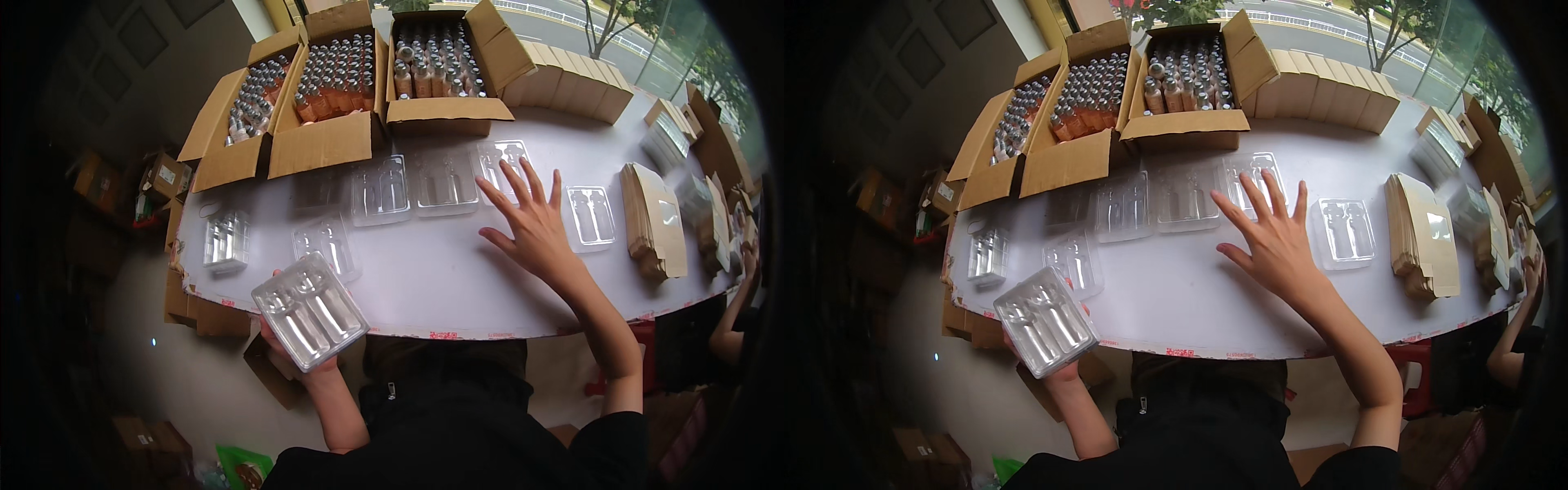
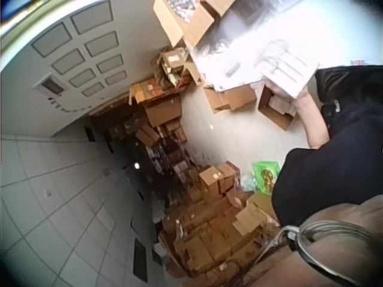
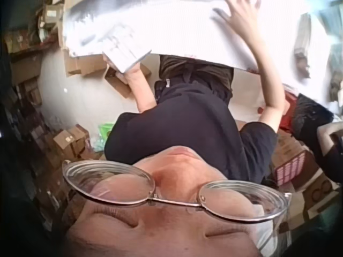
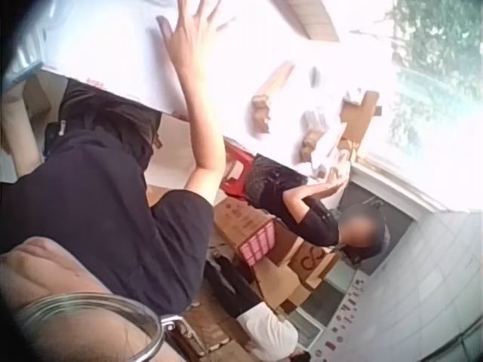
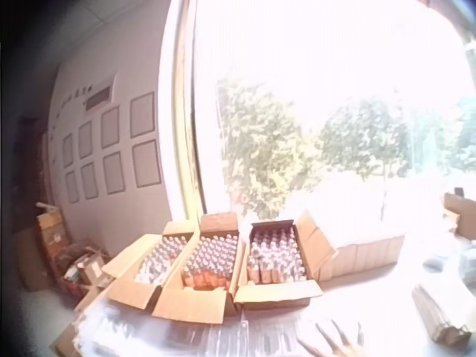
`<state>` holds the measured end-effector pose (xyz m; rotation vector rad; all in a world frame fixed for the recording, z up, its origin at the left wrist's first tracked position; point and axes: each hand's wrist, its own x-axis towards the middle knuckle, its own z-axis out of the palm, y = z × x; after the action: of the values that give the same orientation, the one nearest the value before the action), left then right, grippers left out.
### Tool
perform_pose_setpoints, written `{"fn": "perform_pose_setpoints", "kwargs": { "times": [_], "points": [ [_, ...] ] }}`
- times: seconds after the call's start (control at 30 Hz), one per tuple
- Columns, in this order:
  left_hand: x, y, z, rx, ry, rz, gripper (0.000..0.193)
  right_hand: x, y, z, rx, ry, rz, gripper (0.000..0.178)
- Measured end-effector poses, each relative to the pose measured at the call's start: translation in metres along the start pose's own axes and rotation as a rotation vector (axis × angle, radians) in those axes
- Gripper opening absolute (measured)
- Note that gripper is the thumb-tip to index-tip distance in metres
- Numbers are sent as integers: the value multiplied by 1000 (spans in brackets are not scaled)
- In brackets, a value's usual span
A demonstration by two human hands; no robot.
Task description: The person assembles small cardboard boxes and places two small bottles into each box. The person then closes the boxes and stacks them on the table. The person also handles clear plastic trays, separating them and placing them on the table.
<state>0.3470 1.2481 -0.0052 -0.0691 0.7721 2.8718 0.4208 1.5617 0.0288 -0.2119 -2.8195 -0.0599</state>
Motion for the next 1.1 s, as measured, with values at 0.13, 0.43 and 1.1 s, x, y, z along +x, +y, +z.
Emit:
{"fn": "perform_pose_setpoints", "kwargs": {
  "times": [0.13,0.43,1.1],
  "points": [
    [1,-2,-9,-64,-383,-86,65,-48,22,-32,-98,-56,299,66],
    [19,-12,-3,-53,-291,-59,63,-49,55,-4,19,-115,517,69],
    [-37,-37,57,676,-357,278,71,-35,-109,-69,1146,-158,-148,22]
  ]
}}
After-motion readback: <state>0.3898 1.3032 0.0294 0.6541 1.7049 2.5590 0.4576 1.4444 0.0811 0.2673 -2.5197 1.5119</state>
